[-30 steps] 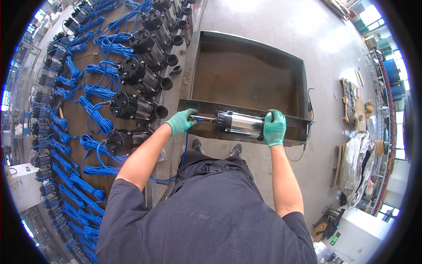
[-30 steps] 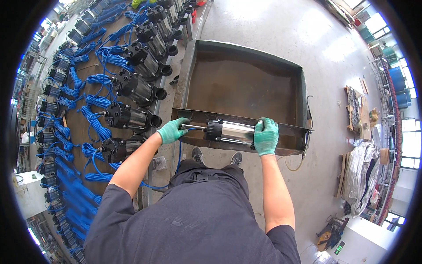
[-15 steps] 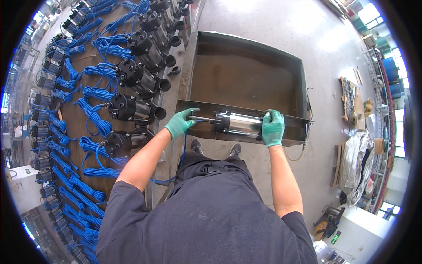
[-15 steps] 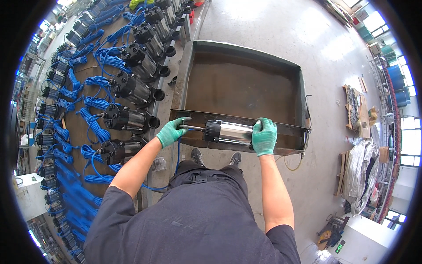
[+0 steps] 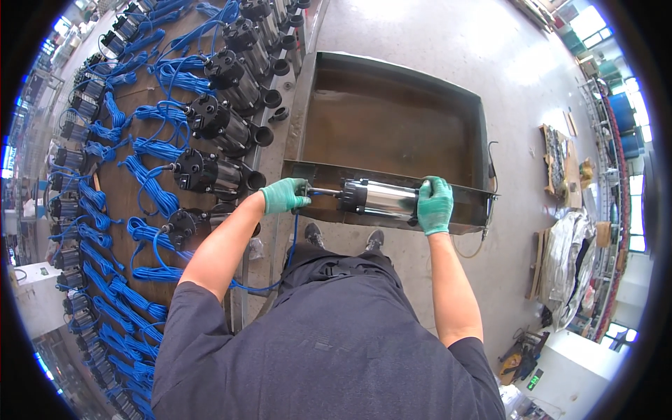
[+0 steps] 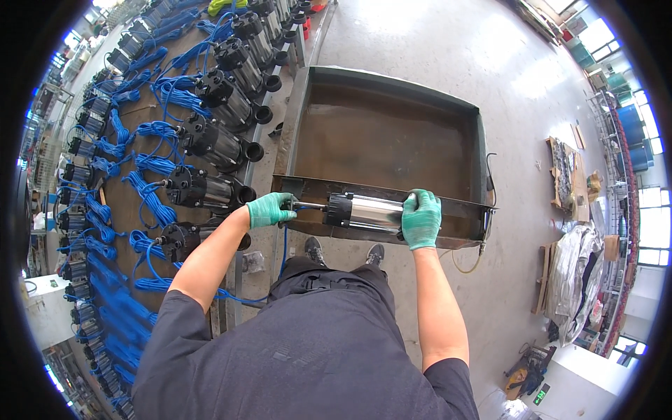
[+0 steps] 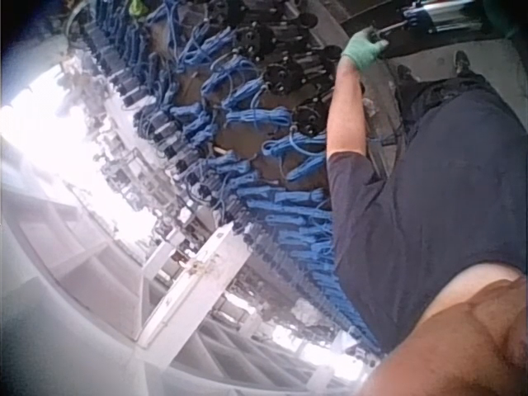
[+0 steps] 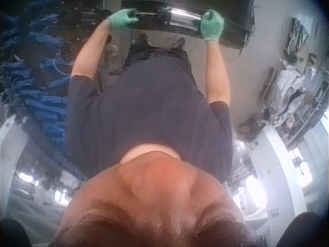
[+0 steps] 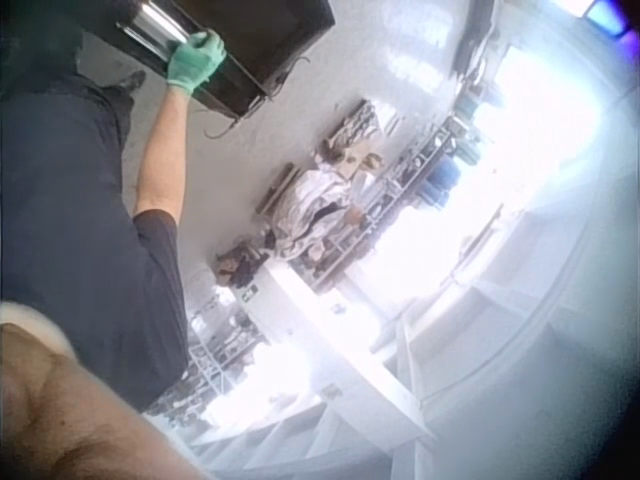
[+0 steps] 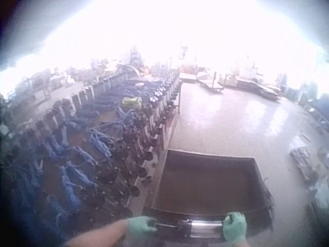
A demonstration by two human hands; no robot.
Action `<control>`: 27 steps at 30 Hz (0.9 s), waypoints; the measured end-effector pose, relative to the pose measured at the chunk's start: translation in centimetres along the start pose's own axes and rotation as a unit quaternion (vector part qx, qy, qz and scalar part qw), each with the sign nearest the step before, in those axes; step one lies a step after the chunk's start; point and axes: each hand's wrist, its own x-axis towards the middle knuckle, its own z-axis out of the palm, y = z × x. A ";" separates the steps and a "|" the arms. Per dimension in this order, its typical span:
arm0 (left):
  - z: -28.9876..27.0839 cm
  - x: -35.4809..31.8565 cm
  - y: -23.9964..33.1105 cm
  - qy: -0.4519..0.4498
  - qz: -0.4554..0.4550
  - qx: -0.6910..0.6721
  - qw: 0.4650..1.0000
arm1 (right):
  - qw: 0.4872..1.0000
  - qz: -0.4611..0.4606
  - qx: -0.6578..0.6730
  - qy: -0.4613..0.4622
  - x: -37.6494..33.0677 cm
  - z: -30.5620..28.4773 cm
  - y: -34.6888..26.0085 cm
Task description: The person handles a silver submersible pump with a blue cable, submerges it into a tank of water, and then places it on a table next to several other pumps.
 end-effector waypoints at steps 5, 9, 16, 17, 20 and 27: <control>2.8 1.1 0.9 0.236 -0.006 0.482 0.844 | 1.000 -0.008 -0.012 0.010 -0.2 0.0 0.7; 1.8 0.4 1.5 0.114 -0.051 0.222 0.967 | 1.000 -0.016 -0.011 0.007 -0.4 0.4 1.0; 2.4 1.7 -3.8 0.229 0.228 0.104 0.941 | 1.000 -0.019 0.010 0.022 -0.3 0.3 0.4; 2.4 2.2 -4.1 0.274 0.262 0.240 0.893 | 1.000 -0.019 0.005 0.021 -0.3 0.2 0.4; 2.6 2.7 -3.1 0.299 0.274 0.499 0.766 | 1.000 -0.013 0.000 0.023 0.0 0.1 0.8; 0.2 1.8 0.3 0.163 -0.166 0.004 0.973 | 1.000 -0.014 0.007 0.024 -0.1 0.2 0.7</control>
